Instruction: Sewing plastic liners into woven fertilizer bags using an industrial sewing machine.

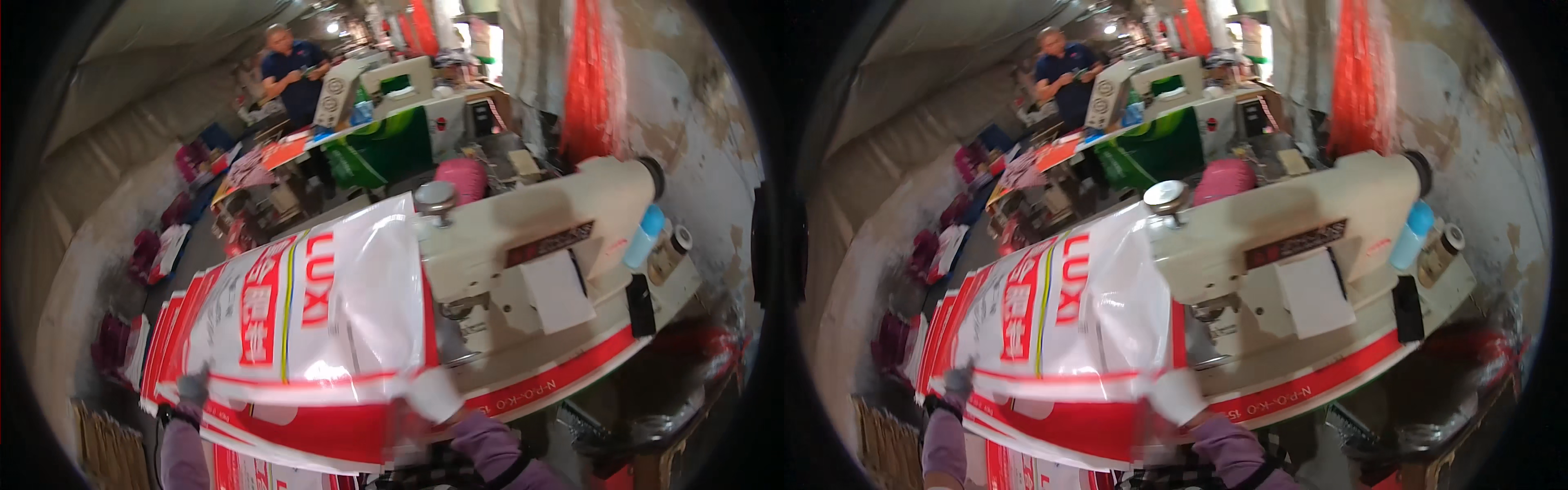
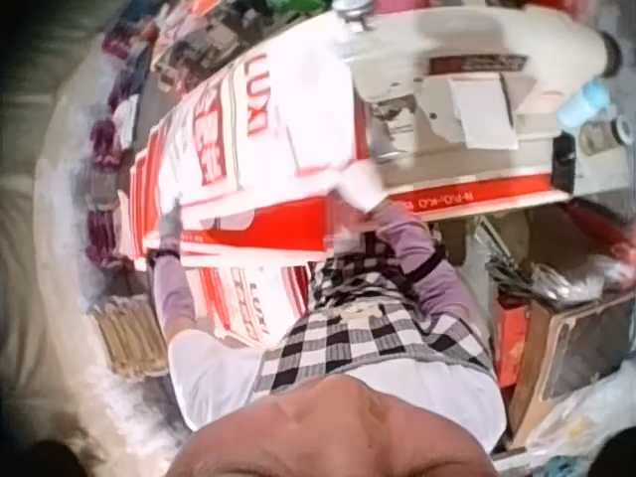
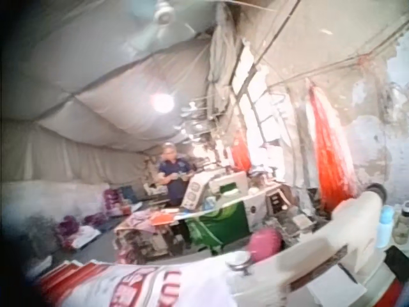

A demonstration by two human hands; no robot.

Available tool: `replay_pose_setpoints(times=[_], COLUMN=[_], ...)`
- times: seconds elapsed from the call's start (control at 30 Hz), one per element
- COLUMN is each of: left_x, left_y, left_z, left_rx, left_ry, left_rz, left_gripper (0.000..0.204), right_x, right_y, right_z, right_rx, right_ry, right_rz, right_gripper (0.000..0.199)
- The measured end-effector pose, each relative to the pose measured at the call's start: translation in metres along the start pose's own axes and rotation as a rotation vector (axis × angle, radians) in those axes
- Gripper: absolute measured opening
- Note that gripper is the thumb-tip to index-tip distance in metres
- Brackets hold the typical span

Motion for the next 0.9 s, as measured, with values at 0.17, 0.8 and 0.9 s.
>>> replay_pose_setpoints(times=[0.17,0.8,0.9], left_x=[0.060,-0.428,-0.516], left_y=[0.099,0.806,0.747], left_z=[-0.070,-0.016,-0.005], left_rx=[-0.248,-0.123,-0.373], left_ry=[0.905,1.016,1.864], left_rz=[0.892,1.550,2.344], left_gripper=[0.050,0.015,0.021], right_x=[0.085,0.116,0.000], right_y=[0.027,0.076,0.078], right_z=[-0.071,-0.326,-0.353], right_rx=[0.547,0.690,0.429], right_ry=[0.161,0.278,0.512], right_rz=[0.116,0.602,0.654], right_gripper=[0.024,0.067,0.066])
Point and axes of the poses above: each hand's wrist, its own y-axis away from the middle knuckle, its own z-axis out of the back of the hand, x = y × z, the point moved 1 cm from there along -y, towards the middle knuckle, and after that the axes turned 9 degrees about -z, right-handed, at the moved point
